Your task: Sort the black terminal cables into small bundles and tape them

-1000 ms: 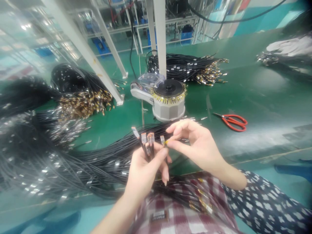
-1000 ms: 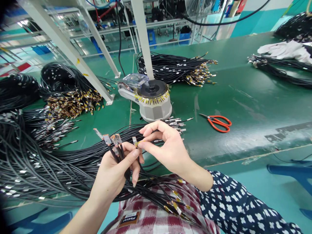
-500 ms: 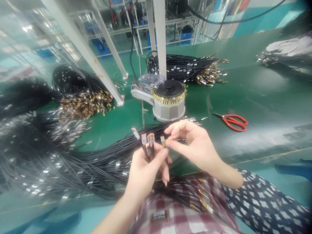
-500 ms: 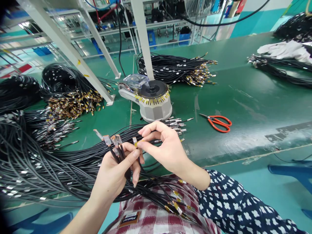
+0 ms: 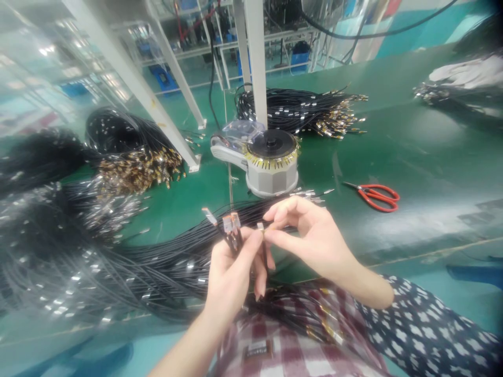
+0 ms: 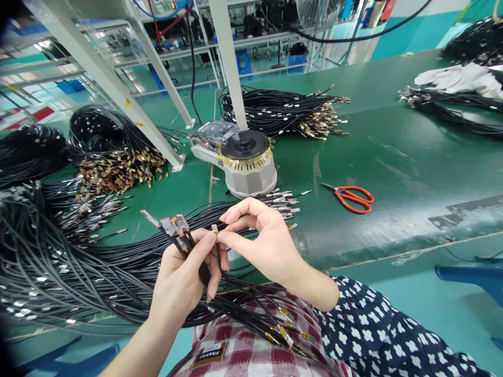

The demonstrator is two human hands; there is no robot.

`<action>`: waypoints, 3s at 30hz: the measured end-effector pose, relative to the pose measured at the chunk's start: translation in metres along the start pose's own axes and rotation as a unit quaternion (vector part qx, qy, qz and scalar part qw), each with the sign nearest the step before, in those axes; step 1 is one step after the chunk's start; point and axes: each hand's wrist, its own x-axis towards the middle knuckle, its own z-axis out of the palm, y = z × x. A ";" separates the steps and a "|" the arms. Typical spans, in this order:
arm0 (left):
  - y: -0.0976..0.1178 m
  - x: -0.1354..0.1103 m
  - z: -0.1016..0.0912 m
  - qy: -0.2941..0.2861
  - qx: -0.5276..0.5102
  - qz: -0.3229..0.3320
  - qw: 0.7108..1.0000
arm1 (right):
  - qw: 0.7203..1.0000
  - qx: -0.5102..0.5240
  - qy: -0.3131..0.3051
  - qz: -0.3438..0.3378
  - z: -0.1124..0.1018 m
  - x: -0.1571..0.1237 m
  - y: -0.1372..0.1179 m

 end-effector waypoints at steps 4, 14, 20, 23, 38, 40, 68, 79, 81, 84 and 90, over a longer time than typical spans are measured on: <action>0.001 0.000 0.000 -0.005 -0.004 -0.003 1.000 | 1.000 -0.008 0.001 -0.001 0.000 -0.004 0.000; 0.001 0.000 0.001 -0.001 -0.017 -0.012 1.000 | 1.000 0.001 -0.004 0.018 -0.007 -0.010 0.002; 0.003 -0.001 0.001 0.002 -0.015 -0.015 1.000 | 0.998 -0.063 -0.009 0.020 -0.008 -0.008 0.001; 0.003 -0.001 0.000 -0.006 -0.012 -0.014 1.000 | 0.996 -0.091 -0.018 0.001 -0.007 -0.007 -0.004; -0.002 0.001 0.000 0.029 -0.036 -0.013 0.999 | 0.996 -0.092 -0.011 0.009 -0.004 -0.003 -0.003; -0.002 0.000 0.001 0.033 -0.043 -0.006 0.999 | 0.997 -0.075 -0.013 0.011 -0.003 -0.003 -0.002; -0.007 0.007 -0.009 -0.096 -0.091 -0.092 0.987 | 0.963 0.042 -0.257 0.064 -0.022 0.030 -0.001; -0.007 0.019 -0.018 -0.135 -0.145 -0.126 0.972 | 0.986 -0.086 -0.140 -0.026 -0.021 0.027 0.004; -0.007 0.018 -0.014 -0.129 -0.131 -0.136 0.974 | 0.986 -0.094 -0.131 -0.032 -0.021 0.024 0.003; -0.007 0.017 -0.007 -0.128 -0.102 -0.130 0.978 | 0.986 -0.095 -0.128 -0.041 -0.021 0.021 0.002; -0.005 0.016 -0.002 -0.109 -0.054 -0.114 0.986 | 0.986 -0.094 -0.137 -0.015 -0.021 0.015 0.001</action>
